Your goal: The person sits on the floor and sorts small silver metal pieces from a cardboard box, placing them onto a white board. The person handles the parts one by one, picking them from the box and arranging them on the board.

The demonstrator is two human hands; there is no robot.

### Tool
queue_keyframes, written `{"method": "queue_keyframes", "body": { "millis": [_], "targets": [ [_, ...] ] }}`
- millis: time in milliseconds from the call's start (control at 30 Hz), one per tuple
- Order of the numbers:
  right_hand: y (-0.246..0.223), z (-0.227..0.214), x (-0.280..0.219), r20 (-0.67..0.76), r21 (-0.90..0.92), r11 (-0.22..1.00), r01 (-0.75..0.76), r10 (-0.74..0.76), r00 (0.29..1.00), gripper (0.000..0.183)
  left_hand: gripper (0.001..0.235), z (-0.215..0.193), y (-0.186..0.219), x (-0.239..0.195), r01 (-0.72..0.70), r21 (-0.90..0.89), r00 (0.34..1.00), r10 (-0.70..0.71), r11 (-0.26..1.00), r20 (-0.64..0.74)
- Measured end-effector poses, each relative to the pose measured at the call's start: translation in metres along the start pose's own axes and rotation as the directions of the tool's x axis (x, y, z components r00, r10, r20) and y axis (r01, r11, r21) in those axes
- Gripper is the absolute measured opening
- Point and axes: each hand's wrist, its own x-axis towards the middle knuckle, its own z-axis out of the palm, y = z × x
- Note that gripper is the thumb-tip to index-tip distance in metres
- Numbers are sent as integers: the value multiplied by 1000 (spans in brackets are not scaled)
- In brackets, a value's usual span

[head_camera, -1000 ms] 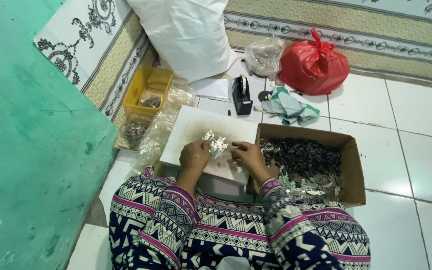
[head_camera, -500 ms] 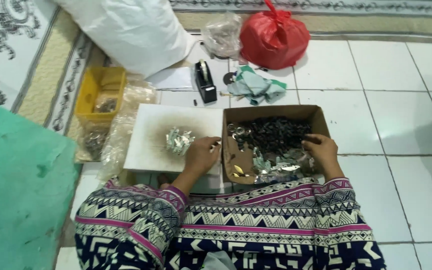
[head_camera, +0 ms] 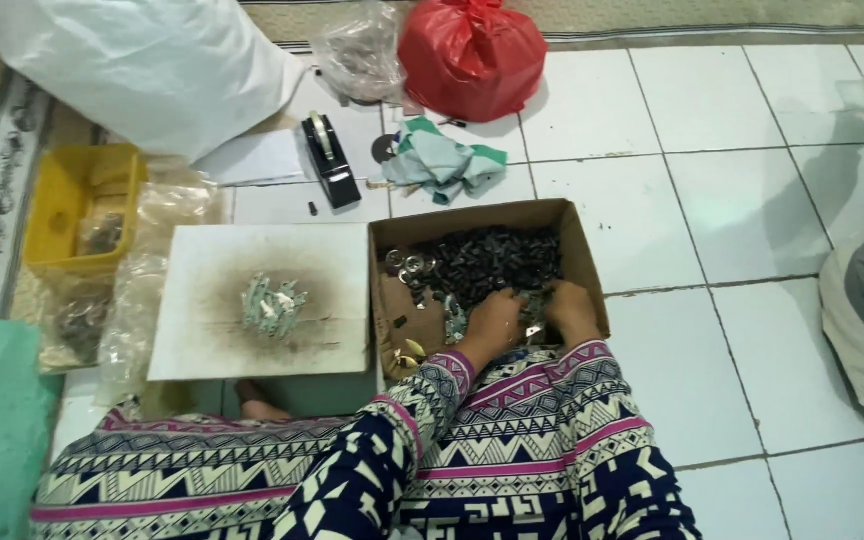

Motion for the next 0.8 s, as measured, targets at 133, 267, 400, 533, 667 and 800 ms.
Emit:
{"method": "queue_keyframes", "body": {
  "millis": [133,267,400,533,667,800],
  "targets": [
    [-35,-33,-39,61,-91,993,-74,80,995,30,37,12,1,22,10,99,999,-15,995,51],
    [-46,-38,-48,156,-159,986,-54,79,985,36,31,26,-8,31,-31,155,992,12,987,123],
    [-38,-17,-27,220,-218,976,-20,69,973,37,14,69,-37,43,-25,154,994,8,988,110],
    [-52,-36,-46,256,-242,970,8,55,965,36,13,35,-19,28,-26,66,999,24,997,37],
    [-73,-62,-72,333,-228,974,8,70,940,36,21,1,3,18,115,-43,967,-102,992,232],
    [-49,-32,-45,421,-245,968,48,62,905,40,36,-7,10,11,200,-68,920,-164,977,355]
  ]
}}
